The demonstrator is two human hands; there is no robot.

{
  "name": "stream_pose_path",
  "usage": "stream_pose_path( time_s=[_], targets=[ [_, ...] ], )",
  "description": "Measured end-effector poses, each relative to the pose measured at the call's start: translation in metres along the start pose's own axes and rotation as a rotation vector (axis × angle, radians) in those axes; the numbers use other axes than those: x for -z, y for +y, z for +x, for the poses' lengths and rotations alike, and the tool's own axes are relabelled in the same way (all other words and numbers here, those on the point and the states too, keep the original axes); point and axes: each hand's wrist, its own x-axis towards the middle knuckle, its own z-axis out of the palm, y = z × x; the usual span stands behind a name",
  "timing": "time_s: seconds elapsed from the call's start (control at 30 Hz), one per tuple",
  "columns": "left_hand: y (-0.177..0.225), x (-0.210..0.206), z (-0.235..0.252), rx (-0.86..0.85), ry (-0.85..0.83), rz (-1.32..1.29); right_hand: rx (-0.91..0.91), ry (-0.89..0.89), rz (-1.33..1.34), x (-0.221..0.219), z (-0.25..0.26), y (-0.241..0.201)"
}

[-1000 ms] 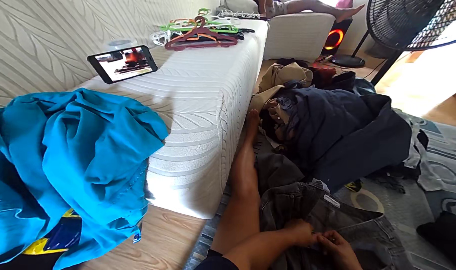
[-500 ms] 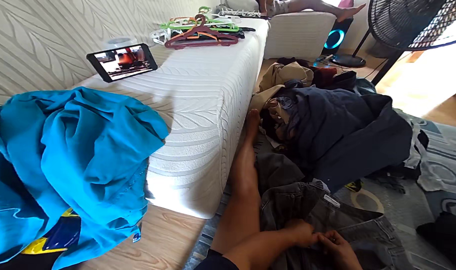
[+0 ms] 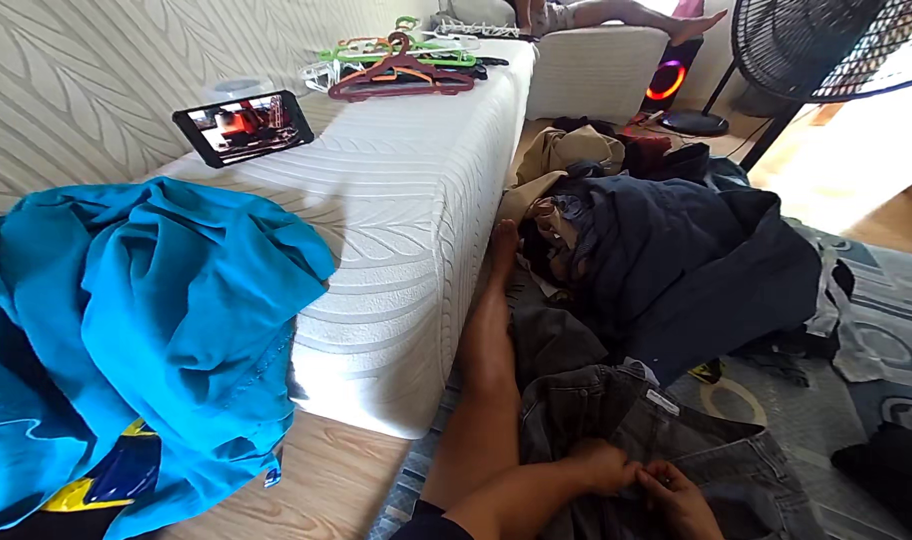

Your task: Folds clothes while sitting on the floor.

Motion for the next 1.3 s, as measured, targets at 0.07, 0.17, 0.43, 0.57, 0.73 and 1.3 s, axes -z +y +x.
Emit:
stream_pose_path(
  time_s=[0.07, 0.17, 0.43, 0.57, 0.73, 1.3],
  targets=[
    [0.0005, 0.0009, -0.0006, 0.002, -0.008, 0.002, 0.005, 0.005, 0.008, 0.0001, 0.0002, 0.0014],
    [0.0014, 0.001, -0.0015, 0.001, -0.012, 0.008, 0.004, 0.002, 0.02, 0.0006, 0.0012, 0.0034],
    [0.0022, 0.0004, -0.0019, 0.01, -0.02, 0.037, 0.013, -0.015, 0.02, 0.0008, 0.0009, 0.0025],
    [0.0019, -0.001, -0.0004, 0.007, -0.011, 0.036, 0.017, -0.019, 0.005, -0.0008, -0.0016, 0.0005],
    [0.0007, -0.0034, 0.0012, 0.01, -0.007, 0.049, -0.001, -0.004, 0.048, -0.0017, -0.0014, 0.0023],
    [0.0021, -0.0019, -0.0001, 0.022, -0.011, 0.04, -0.041, 0.015, 0.091, -0.0018, -0.0005, 0.003]
  ],
)
